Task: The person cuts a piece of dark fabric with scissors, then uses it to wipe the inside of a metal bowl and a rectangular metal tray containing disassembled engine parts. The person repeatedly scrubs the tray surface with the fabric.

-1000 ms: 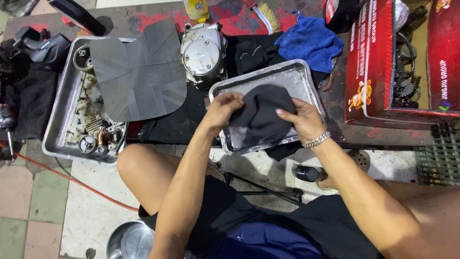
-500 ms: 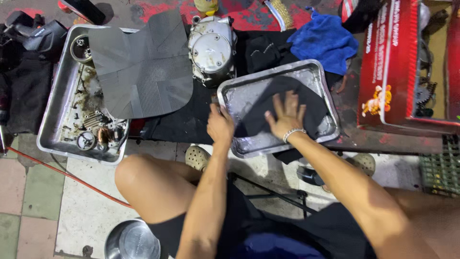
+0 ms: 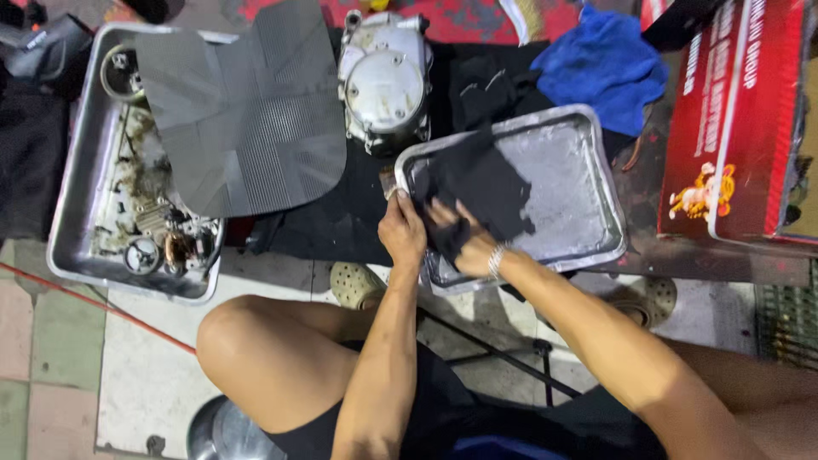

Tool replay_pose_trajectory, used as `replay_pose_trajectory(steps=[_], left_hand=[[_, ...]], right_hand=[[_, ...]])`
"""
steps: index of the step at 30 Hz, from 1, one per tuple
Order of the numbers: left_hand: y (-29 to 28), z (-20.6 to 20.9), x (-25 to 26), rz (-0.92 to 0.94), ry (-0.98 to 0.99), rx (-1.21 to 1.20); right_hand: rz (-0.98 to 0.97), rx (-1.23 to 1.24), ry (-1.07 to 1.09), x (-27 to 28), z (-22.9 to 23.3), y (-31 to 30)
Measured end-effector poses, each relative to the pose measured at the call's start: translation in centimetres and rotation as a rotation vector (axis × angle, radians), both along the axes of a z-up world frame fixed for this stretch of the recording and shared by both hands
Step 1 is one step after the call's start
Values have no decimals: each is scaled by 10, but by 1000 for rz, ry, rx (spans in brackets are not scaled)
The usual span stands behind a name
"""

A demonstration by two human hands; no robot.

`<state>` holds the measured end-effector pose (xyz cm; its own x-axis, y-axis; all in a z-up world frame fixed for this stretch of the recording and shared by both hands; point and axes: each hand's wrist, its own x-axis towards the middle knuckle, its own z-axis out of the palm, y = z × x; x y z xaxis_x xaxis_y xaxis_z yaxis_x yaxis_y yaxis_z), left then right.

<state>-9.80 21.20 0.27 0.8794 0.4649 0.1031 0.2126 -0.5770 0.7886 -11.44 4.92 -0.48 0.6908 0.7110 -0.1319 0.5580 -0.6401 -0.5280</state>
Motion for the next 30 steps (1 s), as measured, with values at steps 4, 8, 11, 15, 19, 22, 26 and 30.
replay_pose_trajectory(steps=[4, 8, 11, 15, 19, 22, 26, 30], left_hand=[[-4, 2, 0, -31, -151, -68], [-10, 1, 0, -35, -73, -96], [-8, -8, -2, -54, -116, -107], [-8, -17, 6, -58, -164, -70], [-12, -20, 7, -108, -69, 87], [-10, -14, 8, -131, -79, 129], [-9, -8, 6, -119, -39, 101], [-9, 0, 6, -141, -36, 70]], right_hand=[[177, 30, 299, -39, 23, -39], [246, -45, 313, -48, 37, -39], [201, -166, 278, -28, 33, -29], [46, 15, 1, 28, 32, -25], [-18, -34, -334, 57, 34, -8], [-182, -181, -401, 57, 35, 21], [-398, -144, -306, 47, 31, 36], [-242, 90, -489, 54, 32, 18]])
